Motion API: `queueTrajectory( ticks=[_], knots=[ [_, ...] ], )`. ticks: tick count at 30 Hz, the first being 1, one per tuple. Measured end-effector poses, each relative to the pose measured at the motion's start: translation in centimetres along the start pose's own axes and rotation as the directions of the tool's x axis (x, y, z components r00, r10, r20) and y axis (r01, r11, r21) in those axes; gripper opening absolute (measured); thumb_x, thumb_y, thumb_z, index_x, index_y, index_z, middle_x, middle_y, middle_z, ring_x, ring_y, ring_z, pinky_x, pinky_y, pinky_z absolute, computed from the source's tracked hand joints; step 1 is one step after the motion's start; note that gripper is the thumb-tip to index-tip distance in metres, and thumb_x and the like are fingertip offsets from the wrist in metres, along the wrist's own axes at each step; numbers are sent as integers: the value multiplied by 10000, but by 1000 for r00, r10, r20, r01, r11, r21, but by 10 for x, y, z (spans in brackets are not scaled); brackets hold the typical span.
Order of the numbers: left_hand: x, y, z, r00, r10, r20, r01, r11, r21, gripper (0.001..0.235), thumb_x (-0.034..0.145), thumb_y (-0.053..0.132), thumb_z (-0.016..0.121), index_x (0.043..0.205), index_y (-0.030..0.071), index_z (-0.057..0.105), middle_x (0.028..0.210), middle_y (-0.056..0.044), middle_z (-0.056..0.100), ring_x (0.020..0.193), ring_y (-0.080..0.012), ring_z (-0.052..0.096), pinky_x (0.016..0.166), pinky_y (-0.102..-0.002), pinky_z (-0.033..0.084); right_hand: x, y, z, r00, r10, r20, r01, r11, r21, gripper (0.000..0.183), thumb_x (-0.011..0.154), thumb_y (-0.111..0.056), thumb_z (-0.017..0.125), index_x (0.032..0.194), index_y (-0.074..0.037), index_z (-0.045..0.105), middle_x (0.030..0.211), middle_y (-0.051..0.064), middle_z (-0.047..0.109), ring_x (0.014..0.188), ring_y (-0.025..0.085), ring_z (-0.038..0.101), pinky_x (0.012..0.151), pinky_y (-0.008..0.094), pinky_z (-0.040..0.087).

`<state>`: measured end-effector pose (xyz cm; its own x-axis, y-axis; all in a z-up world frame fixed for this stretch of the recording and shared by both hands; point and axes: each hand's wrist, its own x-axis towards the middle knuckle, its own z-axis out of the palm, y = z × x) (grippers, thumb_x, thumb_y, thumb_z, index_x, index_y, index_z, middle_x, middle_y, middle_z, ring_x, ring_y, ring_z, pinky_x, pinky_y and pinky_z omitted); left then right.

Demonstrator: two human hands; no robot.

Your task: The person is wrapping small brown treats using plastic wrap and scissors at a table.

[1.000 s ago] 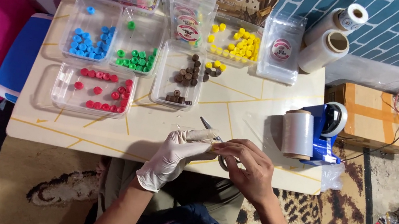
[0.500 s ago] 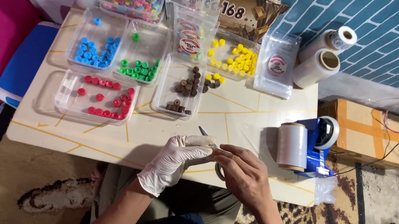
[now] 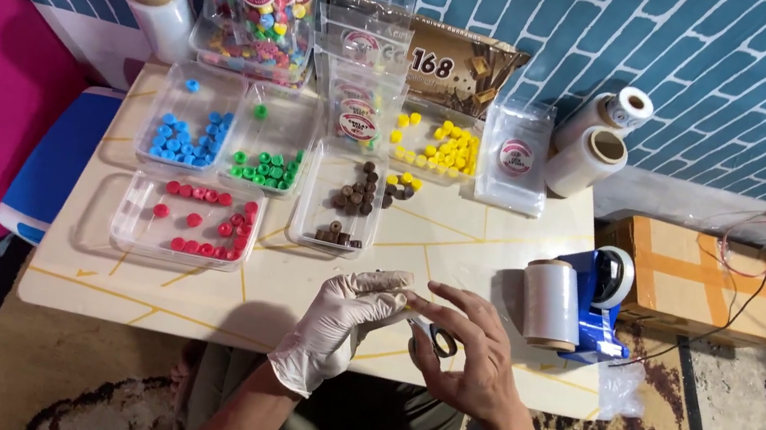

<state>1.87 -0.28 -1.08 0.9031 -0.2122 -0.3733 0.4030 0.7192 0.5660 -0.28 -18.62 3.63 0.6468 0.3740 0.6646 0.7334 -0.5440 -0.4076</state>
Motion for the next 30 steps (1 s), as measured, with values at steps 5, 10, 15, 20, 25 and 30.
queueTrajectory(
  ticks=[5,10,15,20,25,30],
  knots=[
    [-4,5,7,1000,-1,10,0,997,81,348,837,-89,685,1179,-151,704,1010,-261,746,930,-329,732,964,-436,622,7,1,-4,995,-95,-37,94,995,-22,342,891,-146,822,1203,-80,698,1167,77,750,1133,255,719,923,361,587],
    [-2,4,8,998,-17,53,11,995,103,338,849,-59,695,1179,-123,721,1033,-252,767,947,-286,735,896,-344,601,17,1,-11,984,-169,-57,171,984,46,194,933,-73,742,1126,-55,740,1122,49,784,1099,308,748,928,386,601],
    [-6,8,17,999,-52,7,50,987,152,317,825,-24,727,1137,-76,749,1004,-191,776,932,-272,748,846,-369,623,17,2,-15,988,-149,-49,153,983,100,190,987,-78,653,1156,-63,738,1115,81,783,1088,303,755,924,378,610],
    [-2,11,18,993,-106,-44,112,976,189,325,829,-29,724,1151,-41,765,1031,-162,789,900,-256,753,730,-305,598,22,1,-16,988,-146,-44,150,983,108,176,1002,-67,610,1119,-27,735,1114,108,777,1083,314,750,924,386,609],
    [-7,19,26,990,-123,-65,134,965,223,387,825,18,716,1205,-46,757,1058,-151,781,900,-237,743,681,-283,581,23,0,-15,986,-166,-31,168,980,103,164,1006,-88,610,1091,-26,736,1146,113,766,1106,321,746,938,391,603],
    [-8,20,25,981,-167,-99,188,945,266,381,851,28,700,1225,0,766,1109,-133,792,917,-230,747,677,-284,588,24,0,-13,979,-202,-32,204,977,65,188,1018,-71,570,1066,-33,748,1118,122,765,1085,321,745,933,387,611]
  ],
)
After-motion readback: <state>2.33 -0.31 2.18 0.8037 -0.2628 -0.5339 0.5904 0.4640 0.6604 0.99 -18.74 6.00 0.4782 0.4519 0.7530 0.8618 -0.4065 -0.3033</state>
